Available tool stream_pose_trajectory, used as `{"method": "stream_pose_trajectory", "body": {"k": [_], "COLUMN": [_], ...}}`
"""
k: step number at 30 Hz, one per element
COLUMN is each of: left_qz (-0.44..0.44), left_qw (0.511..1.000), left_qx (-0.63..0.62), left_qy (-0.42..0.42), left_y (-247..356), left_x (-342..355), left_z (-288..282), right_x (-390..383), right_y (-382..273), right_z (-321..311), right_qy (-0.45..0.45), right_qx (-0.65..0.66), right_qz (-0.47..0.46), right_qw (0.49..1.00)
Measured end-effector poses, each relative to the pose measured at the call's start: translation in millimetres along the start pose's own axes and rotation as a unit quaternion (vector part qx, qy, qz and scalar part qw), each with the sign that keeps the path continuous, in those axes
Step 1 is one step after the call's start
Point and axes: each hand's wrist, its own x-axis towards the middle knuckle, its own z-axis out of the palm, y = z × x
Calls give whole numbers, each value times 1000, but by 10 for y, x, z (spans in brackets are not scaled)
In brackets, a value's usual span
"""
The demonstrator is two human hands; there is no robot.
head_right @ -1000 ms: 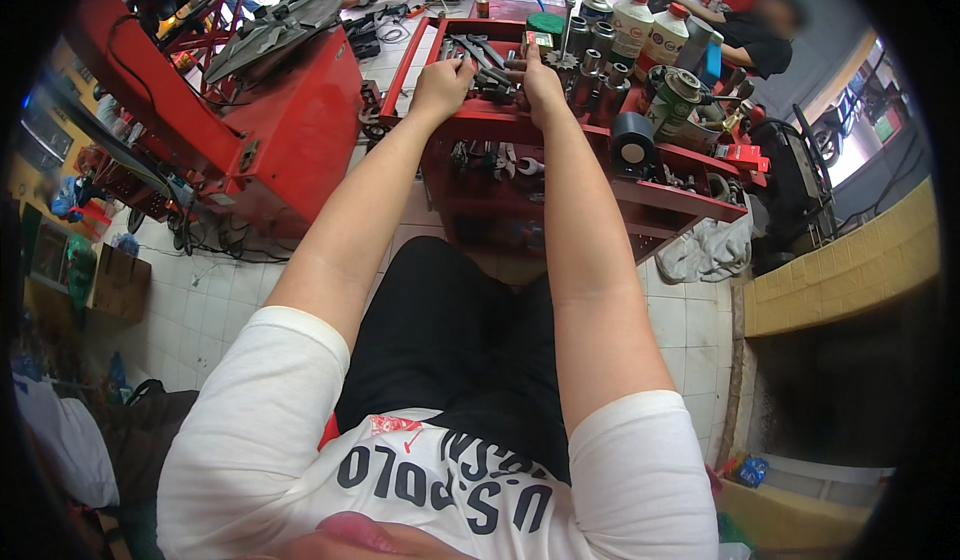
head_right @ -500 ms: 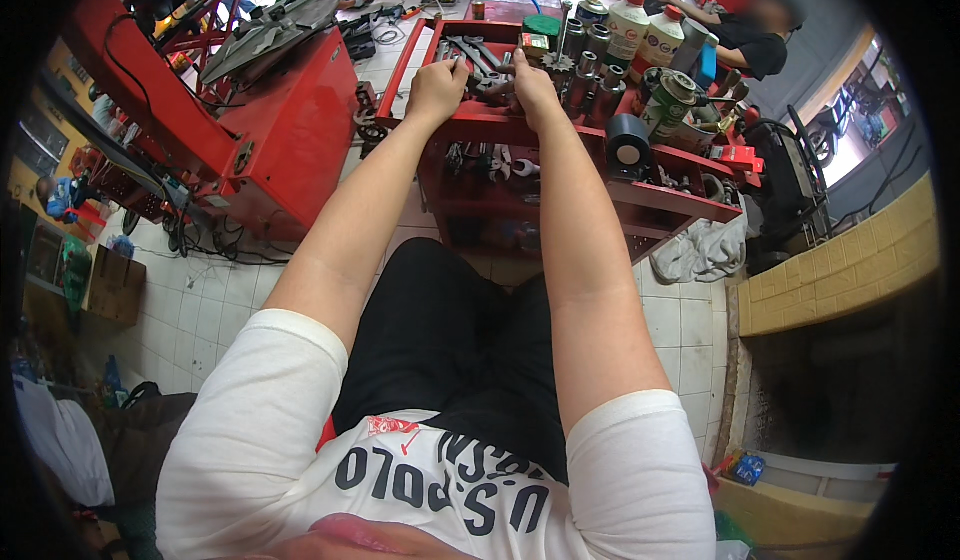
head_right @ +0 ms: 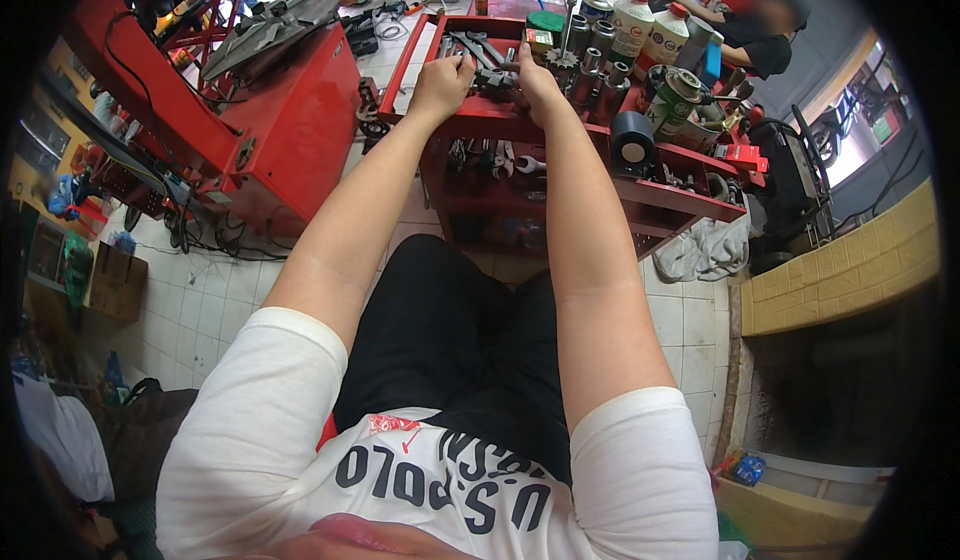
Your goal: The person sits in a workshop and uses a wrench to tighten a bolt on a small mechanical component held in their hands. They repeatedly adjust the wrench and the part, occasionally placing the item on a red tool cart to access other tools or parts.
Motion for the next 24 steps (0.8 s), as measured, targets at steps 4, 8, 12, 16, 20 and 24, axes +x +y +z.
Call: {"method": "stream_pose_trajectory", "body": {"k": [4, 8, 12, 16, 20, 24], "left_qz": [-45, -55, -59, -52, -34, -45], "left_qw": [998, 998, 997, 998, 999, 998], "left_qx": [21, 23, 27, 31, 34, 44], "left_qy": [-23, -7, -32, -13, -4, -3], "left_y": [-11, 20, 98, 75, 49, 84], "left_x": [-5, 7, -29, -19, -33, -46], "left_z": [-36, -13, -65, -42, -31, -29], "right_x": [-122, -95, -141, -160, -218, -230], "right_y": [-19, -23, -50, -69, -73, -88], "right_z": [70, 17, 36, 46, 81, 63], "right_qy": [16, 25, 28, 39, 53, 24], "right_qx": [2, 10, 18, 21, 43, -9], "right_qz": [-3, -27, -36, -48, -70, -67], "right_qw": [1000, 999, 999, 998, 995, 997]}}
